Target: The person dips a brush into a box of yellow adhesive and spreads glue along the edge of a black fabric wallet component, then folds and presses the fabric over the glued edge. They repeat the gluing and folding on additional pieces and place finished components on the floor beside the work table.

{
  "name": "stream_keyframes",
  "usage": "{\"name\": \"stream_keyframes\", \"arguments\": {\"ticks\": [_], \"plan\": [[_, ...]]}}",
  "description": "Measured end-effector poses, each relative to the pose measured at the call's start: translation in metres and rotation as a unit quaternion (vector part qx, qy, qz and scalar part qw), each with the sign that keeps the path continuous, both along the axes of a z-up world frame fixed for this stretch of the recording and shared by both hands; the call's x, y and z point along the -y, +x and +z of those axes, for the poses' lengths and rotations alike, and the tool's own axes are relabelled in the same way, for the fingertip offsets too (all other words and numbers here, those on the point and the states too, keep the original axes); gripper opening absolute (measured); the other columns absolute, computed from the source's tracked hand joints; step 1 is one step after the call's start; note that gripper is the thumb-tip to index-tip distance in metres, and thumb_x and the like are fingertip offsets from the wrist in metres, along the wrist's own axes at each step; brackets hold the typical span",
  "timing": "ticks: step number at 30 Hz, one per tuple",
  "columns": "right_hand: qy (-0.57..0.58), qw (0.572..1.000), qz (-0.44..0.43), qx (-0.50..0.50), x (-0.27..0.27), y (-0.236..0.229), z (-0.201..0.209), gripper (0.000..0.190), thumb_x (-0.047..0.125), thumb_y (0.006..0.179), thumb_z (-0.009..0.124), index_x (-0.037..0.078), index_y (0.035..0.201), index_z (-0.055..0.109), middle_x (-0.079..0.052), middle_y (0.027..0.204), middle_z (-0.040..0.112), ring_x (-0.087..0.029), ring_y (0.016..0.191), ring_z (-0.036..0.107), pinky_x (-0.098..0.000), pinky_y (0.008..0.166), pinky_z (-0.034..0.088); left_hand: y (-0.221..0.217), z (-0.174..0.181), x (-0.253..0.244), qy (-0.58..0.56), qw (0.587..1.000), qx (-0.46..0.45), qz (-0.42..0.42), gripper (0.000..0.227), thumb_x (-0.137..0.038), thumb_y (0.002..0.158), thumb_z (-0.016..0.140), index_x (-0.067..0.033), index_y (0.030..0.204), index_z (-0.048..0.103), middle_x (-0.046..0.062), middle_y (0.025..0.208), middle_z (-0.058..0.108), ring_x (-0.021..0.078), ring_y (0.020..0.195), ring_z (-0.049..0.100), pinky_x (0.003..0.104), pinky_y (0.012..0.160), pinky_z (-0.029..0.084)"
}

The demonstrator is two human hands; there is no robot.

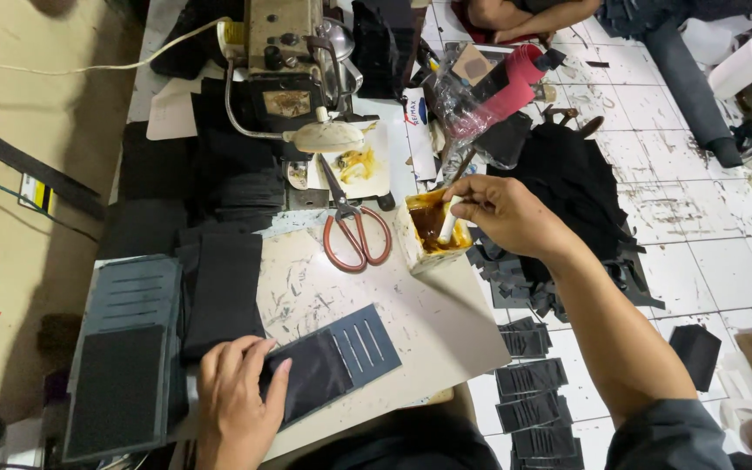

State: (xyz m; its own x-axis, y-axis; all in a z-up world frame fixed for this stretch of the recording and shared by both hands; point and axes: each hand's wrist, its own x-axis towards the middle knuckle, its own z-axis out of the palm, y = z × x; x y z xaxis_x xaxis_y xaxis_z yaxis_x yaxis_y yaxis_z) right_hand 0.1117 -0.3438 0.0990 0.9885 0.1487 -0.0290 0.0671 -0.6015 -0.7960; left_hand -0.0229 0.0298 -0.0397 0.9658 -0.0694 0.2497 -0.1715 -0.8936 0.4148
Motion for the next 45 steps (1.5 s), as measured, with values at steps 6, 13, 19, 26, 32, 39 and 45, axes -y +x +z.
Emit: {"name": "stream_keyframes", "arguments": {"ticks": [6,13,19,26,32,39,45], "plan": [[0.076,0.996,0.039,0.022,0.008,-0.003,-0.003,0.016,-0.004,0.098,0.062,-0.003,0.111,0.071,0.001,0.070,0.054,-0.006,0.055,0.038,-0.0220,0.049,0.028,0.001,0.024,0.022,-0.059,0.996,0.005,-0.061,0.034,-0.025,0.086,0.071,-0.0101,0.116,0.069,0.002,0.125,0.067,0.0230,0.122,0.058,0.038,0.099,0.049],[0.259,0.945,0.128,0.154,0.043,-0.035,0.075,0.024,-0.002,0.100,0.060,-0.002,0.124,0.061,-0.011,0.106,0.070,-0.013,0.090,0.072,-0.0192,0.089,0.063,0.001,0.008,0.024,-0.085,0.992,0.033,-0.092,0.043,-0.025,0.089,0.069,-0.0036,0.125,0.065,0.010,0.133,0.065,0.0290,0.133,0.054,0.042,0.111,0.044],[0.214,0.948,-0.026,0.236,0.020,-0.067,0.070,0.026,0.010,0.118,0.056,0.006,0.142,0.045,-0.006,0.132,0.057,-0.016,0.117,0.067,-0.0193,0.102,0.057,-0.001,0.024,0.027,-0.093,0.989,0.061,-0.094,0.045,-0.019,0.087,0.073,0.0017,0.126,0.064,0.014,0.130,0.065,0.0331,0.128,0.057,0.041,0.106,0.048],[0.139,0.973,0.143,0.113,-0.100,-0.074,-0.028,0.024,-0.010,0.090,0.068,-0.001,0.111,0.067,-0.015,0.099,0.072,-0.021,0.087,0.070,-0.0295,0.083,0.060,-0.002,0.010,0.021,-0.080,0.987,0.083,-0.107,0.040,-0.022,0.094,0.069,0.0031,0.126,0.066,0.016,0.129,0.064,0.0371,0.129,0.056,0.045,0.110,0.045],[0.040,0.975,0.146,0.160,-0.135,-0.066,-0.084,0.023,-0.003,0.088,0.073,0.007,0.109,0.073,-0.009,0.085,0.070,-0.028,0.076,0.068,-0.0364,0.069,0.056,0.002,0.008,0.020,-0.085,0.981,0.124,-0.125,0.038,-0.024,0.098,0.068,0.0030,0.124,0.068,0.019,0.124,0.065,0.0407,0.126,0.059,0.050,0.108,0.047],[-0.016,0.976,0.140,0.164,-0.139,-0.061,-0.108,0.022,0.006,0.090,0.076,0.012,0.111,0.072,-0.007,0.087,0.069,-0.028,0.083,0.070,-0.0391,0.072,0.057,0.004,0.007,0.019,-0.082,0.981,0.116,-0.130,0.038,-0.023,0.097,0.067,0.0041,0.124,0.067,0.019,0.125,0.064,0.0409,0.126,0.059,0.050,0.108,0.046],[-0.047,0.970,0.154,0.183,-0.136,-0.062,-0.108,0.024,0.005,0.089,0.076,0.013,0.112,0.071,-0.006,0.088,0.071,-0.027,0.087,0.069,-0.0398,0.077,0.058,0.005,0.006,0.019,-0.073,0.982,0.119,-0.128,0.038,-0.024,0.098,0.066,0.0032,0.125,0.067,0.019,0.125,0.064,0.0407,0.126,0.059,0.050,0.107,0.046]]}}
